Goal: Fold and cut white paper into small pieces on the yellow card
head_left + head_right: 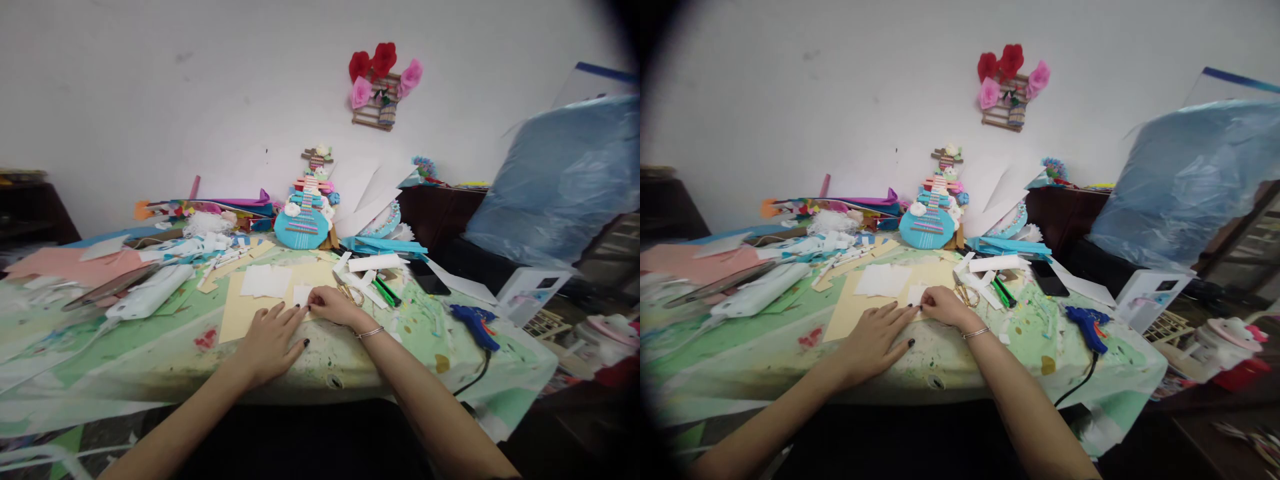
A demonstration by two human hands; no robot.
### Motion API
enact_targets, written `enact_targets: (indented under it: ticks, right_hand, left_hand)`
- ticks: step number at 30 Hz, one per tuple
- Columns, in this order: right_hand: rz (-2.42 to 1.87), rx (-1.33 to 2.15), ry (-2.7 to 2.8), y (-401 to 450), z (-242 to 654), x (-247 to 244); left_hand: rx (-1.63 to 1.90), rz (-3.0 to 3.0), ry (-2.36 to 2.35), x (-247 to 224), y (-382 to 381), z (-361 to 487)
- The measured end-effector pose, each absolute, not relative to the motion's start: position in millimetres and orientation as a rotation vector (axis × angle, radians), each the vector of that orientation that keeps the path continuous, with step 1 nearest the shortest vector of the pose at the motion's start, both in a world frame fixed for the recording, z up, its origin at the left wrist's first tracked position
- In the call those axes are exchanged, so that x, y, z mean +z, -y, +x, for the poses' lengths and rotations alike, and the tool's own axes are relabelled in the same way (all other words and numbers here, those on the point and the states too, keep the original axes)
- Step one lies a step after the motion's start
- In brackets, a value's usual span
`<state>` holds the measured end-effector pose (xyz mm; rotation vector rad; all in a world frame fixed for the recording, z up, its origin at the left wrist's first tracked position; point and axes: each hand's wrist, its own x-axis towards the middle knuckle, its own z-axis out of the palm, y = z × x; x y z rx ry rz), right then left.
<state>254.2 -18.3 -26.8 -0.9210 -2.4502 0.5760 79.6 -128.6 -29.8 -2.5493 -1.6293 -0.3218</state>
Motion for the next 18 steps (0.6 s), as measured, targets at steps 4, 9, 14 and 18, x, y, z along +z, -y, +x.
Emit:
enact_targets:
  ticks: [4,9,14,18]
  right_hand:
    - [-0.912,0.598,2.449,18.4,254.5,-26.4]
    - [-0.902,0.633,2.445,18.7,255.7,-25.9]
    - [-0.891,0.681,2.427,19.6,256.2,-25.1]
    - [-0.903,0.697,2.403,18.7,256.5,-25.7]
  left_hand:
    - [-0.345,-2.556,1.587,-31.6,126.1,77.7]
    - [-0.353,-2.558,1.579,-31.4,125.0,76.8]
    - [-0.338,-2.569,1.577,-29.1,126.2,78.0]
    - [-0.308,-2.570,1.572,-25.1,126.0,79.2]
